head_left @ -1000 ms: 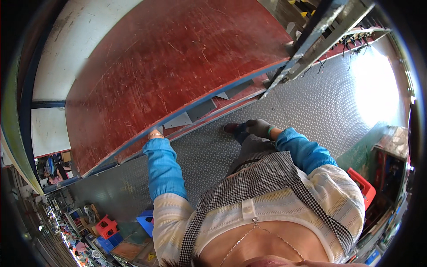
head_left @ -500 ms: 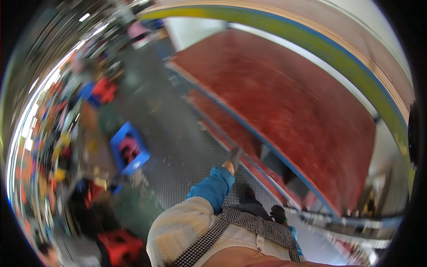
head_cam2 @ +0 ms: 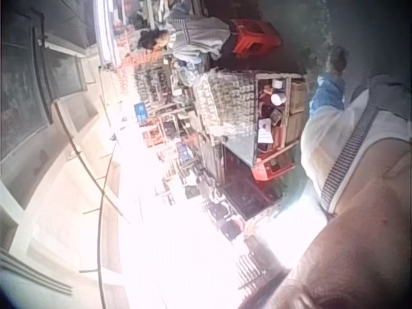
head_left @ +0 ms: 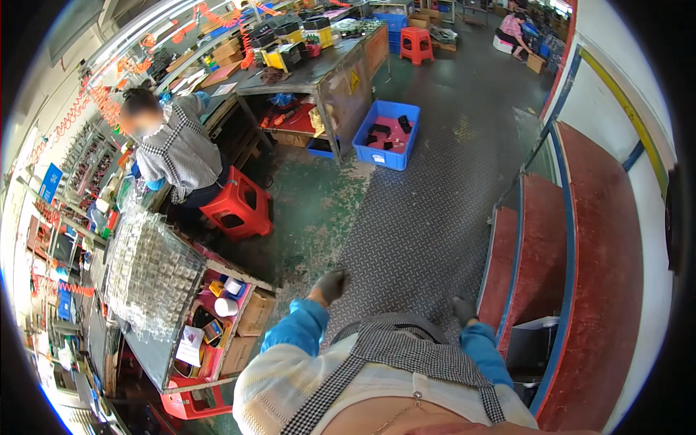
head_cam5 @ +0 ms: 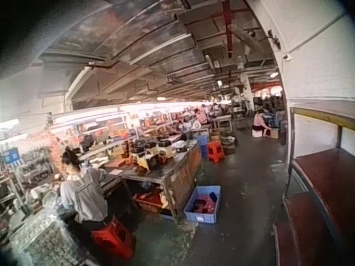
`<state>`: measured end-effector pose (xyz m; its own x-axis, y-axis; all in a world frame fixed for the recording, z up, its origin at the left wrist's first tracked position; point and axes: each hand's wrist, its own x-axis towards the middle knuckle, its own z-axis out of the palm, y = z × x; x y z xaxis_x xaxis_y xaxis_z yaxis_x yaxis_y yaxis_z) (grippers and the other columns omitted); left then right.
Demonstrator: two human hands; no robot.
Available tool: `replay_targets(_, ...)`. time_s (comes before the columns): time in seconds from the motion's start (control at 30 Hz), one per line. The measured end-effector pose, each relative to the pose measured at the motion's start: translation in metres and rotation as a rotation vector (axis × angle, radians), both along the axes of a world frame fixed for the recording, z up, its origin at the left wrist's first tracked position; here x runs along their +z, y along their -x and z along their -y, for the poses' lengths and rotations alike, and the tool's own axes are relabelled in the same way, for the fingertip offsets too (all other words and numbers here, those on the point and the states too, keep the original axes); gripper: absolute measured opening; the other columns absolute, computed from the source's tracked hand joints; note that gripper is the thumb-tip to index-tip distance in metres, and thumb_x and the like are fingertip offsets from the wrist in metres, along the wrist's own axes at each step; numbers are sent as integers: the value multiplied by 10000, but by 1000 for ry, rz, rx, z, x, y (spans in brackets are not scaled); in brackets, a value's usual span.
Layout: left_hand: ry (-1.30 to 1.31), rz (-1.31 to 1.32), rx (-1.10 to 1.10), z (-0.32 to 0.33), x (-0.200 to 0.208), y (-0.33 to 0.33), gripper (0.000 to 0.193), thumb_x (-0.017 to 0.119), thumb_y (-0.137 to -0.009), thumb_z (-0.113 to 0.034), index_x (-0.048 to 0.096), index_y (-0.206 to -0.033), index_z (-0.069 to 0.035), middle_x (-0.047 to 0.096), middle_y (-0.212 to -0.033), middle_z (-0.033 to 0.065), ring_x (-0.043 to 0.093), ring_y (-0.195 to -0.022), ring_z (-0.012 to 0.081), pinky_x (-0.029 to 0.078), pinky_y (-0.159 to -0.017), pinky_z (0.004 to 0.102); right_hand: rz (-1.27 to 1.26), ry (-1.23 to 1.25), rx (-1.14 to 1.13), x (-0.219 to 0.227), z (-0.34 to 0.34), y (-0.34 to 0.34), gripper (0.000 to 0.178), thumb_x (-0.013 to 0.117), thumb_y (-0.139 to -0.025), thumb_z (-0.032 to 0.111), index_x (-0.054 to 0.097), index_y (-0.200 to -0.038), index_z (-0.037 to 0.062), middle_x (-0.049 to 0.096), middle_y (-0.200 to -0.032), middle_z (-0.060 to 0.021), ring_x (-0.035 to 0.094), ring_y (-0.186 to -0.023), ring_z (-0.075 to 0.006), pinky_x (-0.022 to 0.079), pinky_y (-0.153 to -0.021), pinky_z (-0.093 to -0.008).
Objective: Assemble metal components onto a chassis using a pneumatic screwdriver and manual handling.
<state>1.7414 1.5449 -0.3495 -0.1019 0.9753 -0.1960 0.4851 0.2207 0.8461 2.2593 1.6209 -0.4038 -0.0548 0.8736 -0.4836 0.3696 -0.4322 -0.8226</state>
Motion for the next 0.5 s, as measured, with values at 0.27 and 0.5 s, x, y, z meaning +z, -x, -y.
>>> replay_targets(0.27,528,-664,212,247,-52,-29,174,560,-893,-212,684,-955,-106,683,-897,180,678,-845,328,538,-711,449,114,-132,996,116,35,142,442,582,-952,300,595,-1289,15,637,-1230,-205,615,-1118,-371,476,-967,-464)
replay_targets(0.5,504,189,1120,418,-50,-113,189,583,-891,-237,701,-964,-109,684,-848,131,660,-756,313,540,-647,439,395,272,1201,-106,112,-21,549,461,-935,490,599,-1341,148,585,-1347,-204,554,-1251,-361,416,-1064,-464)
